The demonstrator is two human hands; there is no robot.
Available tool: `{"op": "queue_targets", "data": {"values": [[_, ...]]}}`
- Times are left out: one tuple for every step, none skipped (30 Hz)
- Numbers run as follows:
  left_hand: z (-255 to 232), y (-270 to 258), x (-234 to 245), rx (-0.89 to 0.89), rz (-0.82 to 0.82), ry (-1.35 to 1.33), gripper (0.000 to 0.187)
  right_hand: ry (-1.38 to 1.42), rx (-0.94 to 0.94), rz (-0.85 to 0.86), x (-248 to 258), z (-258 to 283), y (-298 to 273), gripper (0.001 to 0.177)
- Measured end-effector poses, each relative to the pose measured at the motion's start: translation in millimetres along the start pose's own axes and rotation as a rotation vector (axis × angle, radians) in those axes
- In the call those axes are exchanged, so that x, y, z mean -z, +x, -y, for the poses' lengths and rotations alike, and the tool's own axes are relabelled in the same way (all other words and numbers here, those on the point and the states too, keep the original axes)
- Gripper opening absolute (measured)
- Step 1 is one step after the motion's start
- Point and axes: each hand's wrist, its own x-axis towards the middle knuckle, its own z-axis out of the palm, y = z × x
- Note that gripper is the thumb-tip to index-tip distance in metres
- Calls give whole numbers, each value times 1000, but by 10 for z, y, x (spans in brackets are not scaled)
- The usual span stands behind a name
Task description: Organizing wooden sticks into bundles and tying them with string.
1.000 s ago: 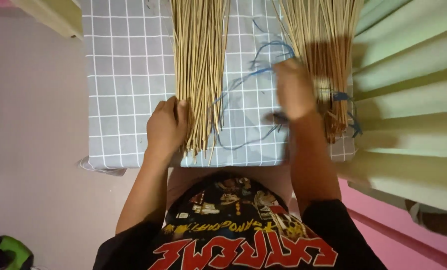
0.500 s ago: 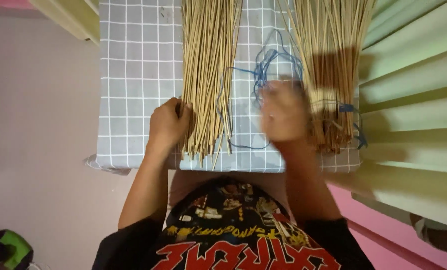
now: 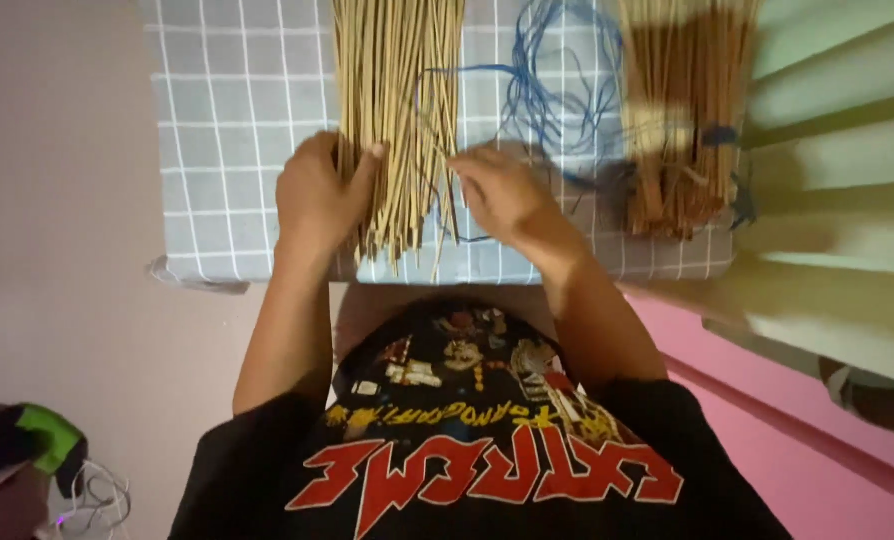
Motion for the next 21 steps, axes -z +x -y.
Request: {"op": "queue_targets", "data": {"values": [[-14,-28,-14,9,16,1,55,9,-12,10,54,23,-62,23],[-27,-27,-10,-2,-12,-16,54,76,-30,-25,115,39,-86,21],[-44,-24,2,-12,-39,-32,53,142,-48,-60,182,59,-105,20],[-40,-33,-4,-15,-37,-32,53,142,-51,-62,167,35,-174,20],[-39,-43,-4,1,-44,-59,53,43,-46,-50,156,16,-243,18],[-43,-48,-5,17,-58,-89,52,-60,-35,-37,156,-15,-296,18],[-28,-32,-10,15,-62,-89,52,-62,-32,-40,186,75,-287,18],[-11,-39,-27,-3,-60,-70,54,-182,-29,-67,211,175,-309,14],[6,-47,-45,-20,-58,-50,56,-303,-26,-94,236,274,-331,10],[-6,-44,-57,-20,-59,-53,56,-306,-25,-93,173,236,-332,10],[-21,-42,-67,-15,-57,-53,57,-365,4,-164,114,199,-334,15],[-32,-38,-60,-9,-57,-49,58,-420,36,-237,49,166,-320,20],[-24,-22,-63,-8,-61,-48,58,-419,40,-238,154,418,-209,20],[-11,-16,-71,-13,-60,-40,58,-302,-25,-30,248,681,-118,29],[0,-11,-78,-18,-58,-31,59,-182,-89,177,344,943,-27,45],[-1,-9,-84,-23,-58,-30,59,-182,-90,172,83,834,-105,45],[-4,-6,-87,-1,-47,-24,60,-359,2,42,-175,727,-179,34],[-5,14,-82,17,-41,-19,61,-537,97,-94,-434,613,-230,24],[-4,4,-66,10,-45,-17,61,-540,97,-103,-416,575,-239,24],[-10,-4,-61,17,-38,-31,60,-417,112,-65,-388,525,-252,22],[-16,-10,-57,23,-32,-45,59,-295,126,-28,-359,474,-262,24]]}}
